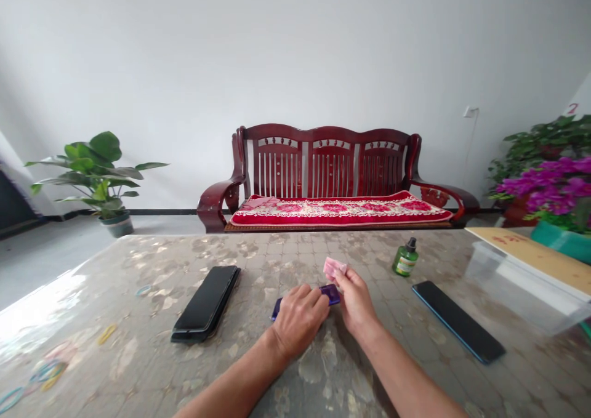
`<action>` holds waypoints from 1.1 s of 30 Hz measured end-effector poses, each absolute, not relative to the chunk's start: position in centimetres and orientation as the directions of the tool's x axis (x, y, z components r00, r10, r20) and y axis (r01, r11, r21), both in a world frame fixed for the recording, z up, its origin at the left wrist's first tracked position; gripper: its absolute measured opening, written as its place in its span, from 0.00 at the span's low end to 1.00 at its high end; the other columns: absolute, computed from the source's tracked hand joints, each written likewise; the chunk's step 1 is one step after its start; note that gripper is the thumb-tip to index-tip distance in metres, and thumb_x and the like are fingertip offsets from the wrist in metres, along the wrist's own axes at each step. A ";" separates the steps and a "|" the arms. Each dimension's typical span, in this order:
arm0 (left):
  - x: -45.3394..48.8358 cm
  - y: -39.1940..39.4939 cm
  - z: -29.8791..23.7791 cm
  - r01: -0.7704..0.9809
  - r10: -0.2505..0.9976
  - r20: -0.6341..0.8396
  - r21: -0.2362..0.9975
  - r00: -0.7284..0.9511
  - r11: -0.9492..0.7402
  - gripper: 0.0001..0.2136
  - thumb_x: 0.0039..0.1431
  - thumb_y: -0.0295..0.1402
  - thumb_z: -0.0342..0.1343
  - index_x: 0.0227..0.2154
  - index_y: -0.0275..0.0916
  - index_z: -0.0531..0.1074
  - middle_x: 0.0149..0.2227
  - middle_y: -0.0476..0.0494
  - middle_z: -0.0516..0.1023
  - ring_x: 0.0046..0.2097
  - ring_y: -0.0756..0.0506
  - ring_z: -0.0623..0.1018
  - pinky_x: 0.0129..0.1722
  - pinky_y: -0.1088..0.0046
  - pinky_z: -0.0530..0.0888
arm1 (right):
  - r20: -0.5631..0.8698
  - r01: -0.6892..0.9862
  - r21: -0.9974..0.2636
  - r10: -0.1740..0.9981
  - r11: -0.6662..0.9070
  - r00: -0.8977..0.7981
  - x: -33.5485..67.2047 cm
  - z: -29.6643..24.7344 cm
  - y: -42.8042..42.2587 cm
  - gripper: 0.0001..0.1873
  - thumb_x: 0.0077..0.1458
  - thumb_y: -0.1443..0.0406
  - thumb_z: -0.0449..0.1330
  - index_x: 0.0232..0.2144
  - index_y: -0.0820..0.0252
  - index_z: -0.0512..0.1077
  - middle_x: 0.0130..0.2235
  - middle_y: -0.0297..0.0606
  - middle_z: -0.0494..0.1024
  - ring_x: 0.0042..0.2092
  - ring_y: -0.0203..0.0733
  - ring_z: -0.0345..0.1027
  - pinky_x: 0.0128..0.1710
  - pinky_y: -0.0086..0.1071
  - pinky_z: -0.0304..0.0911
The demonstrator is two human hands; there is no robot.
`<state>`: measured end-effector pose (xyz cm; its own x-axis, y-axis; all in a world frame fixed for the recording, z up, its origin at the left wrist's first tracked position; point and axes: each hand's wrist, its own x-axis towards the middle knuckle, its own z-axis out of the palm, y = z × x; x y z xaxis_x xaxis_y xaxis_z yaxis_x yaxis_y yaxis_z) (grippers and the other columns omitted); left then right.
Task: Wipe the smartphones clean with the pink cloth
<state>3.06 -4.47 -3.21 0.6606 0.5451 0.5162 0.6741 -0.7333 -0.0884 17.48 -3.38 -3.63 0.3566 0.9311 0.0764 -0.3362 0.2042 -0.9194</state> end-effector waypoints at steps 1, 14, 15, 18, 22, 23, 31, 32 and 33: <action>3.3 -4.6 -3.5 0.666 0.543 0.504 -0.091 0.672 -0.740 0.10 0.68 0.31 0.48 0.31 0.42 0.70 0.30 0.46 0.75 0.34 0.43 0.73 0.32 0.67 0.66 | 0.073 -0.348 -0.915 0.931 0.205 0.358 17.3 -4.0 -3.3 0.19 0.47 0.55 0.67 0.40 0.59 0.79 0.46 0.45 0.81 0.47 0.47 0.74 0.47 0.38 0.68; 3.9 -3.8 -4.9 0.726 0.791 0.388 0.335 0.474 -0.600 0.17 0.50 0.37 0.66 0.39 0.42 0.67 0.43 0.45 0.73 0.45 0.39 0.72 0.48 0.59 0.68 | 0.063 -0.368 -0.905 0.921 0.215 0.384 16.8 -6.0 -2.2 0.20 0.45 0.54 0.67 0.39 0.59 0.79 0.45 0.44 0.81 0.47 0.49 0.74 0.47 0.40 0.68; 4.0 -3.7 -4.9 0.726 0.803 0.379 0.360 0.459 -0.585 0.19 0.49 0.37 0.67 0.40 0.42 0.66 0.43 0.45 0.73 0.46 0.39 0.72 0.50 0.58 0.67 | 0.057 -0.375 -0.903 0.923 0.211 0.380 16.8 -6.0 -2.2 0.20 0.45 0.55 0.67 0.39 0.59 0.79 0.45 0.44 0.81 0.46 0.48 0.74 0.47 0.40 0.68; 3.8 -3.5 -4.7 0.713 0.819 0.337 0.406 0.464 -0.571 0.21 0.47 0.36 0.68 0.42 0.41 0.66 0.44 0.44 0.73 0.47 0.38 0.72 0.52 0.58 0.66 | 0.056 -0.383 -0.901 0.929 0.205 0.367 16.9 -6.0 -2.3 0.20 0.44 0.55 0.68 0.39 0.59 0.79 0.44 0.44 0.81 0.46 0.47 0.74 0.47 0.39 0.68; 3.3 -3.0 -4.3 0.691 0.804 0.275 0.412 0.527 -0.594 0.21 0.47 0.34 0.66 0.43 0.41 0.66 0.46 0.44 0.73 0.48 0.39 0.72 0.49 0.63 0.68 | 0.058 -0.368 -0.908 0.928 0.202 0.367 16.9 -5.8 -2.5 0.21 0.44 0.54 0.68 0.39 0.60 0.79 0.44 0.44 0.82 0.44 0.48 0.74 0.48 0.41 0.68; 3.2 -2.8 -4.2 0.688 0.796 0.263 0.404 0.545 -0.604 0.21 0.47 0.34 0.66 0.44 0.41 0.67 0.46 0.44 0.73 0.48 0.39 0.72 0.49 0.63 0.68 | 0.058 -0.365 -0.909 0.930 0.200 0.363 16.9 -5.7 -2.5 0.21 0.44 0.54 0.68 0.39 0.60 0.79 0.44 0.44 0.82 0.44 0.49 0.74 0.48 0.42 0.67; 3.0 -2.0 -3.8 0.755 0.827 0.225 0.339 0.515 -0.562 0.22 0.43 0.38 0.65 0.43 0.40 0.69 0.42 0.43 0.75 0.45 0.38 0.73 0.46 0.64 0.69 | 0.186 -0.149 -0.956 0.917 0.251 0.353 17.1 -5.8 -2.6 0.19 0.51 0.51 0.64 0.37 0.60 0.78 0.40 0.42 0.82 0.43 0.48 0.75 0.48 0.40 0.68; 3.1 -2.1 -3.8 0.773 0.844 0.223 0.338 0.488 -0.537 0.21 0.44 0.37 0.65 0.42 0.39 0.69 0.41 0.43 0.75 0.45 0.38 0.73 0.46 0.65 0.69 | 0.203 -0.119 -0.958 0.910 0.261 0.362 17.2 -5.7 -2.5 0.19 0.51 0.51 0.63 0.37 0.60 0.78 0.40 0.42 0.82 0.43 0.48 0.75 0.47 0.40 0.68; 3.3 -2.1 -3.8 0.790 0.858 0.221 0.336 0.464 -0.513 0.20 0.45 0.37 0.64 0.42 0.39 0.69 0.41 0.42 0.75 0.45 0.39 0.73 0.46 0.65 0.69 | 0.211 -0.103 -0.959 0.905 0.266 0.370 17.3 -5.7 -2.5 0.19 0.50 0.51 0.64 0.36 0.60 0.78 0.39 0.42 0.82 0.43 0.48 0.75 0.47 0.39 0.68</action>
<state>3.28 -2.13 -3.84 0.4638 0.8580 0.2208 0.7896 -0.5133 0.3362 17.34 -2.48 -5.74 0.3701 0.9046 0.2114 -0.1027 0.2660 -0.9585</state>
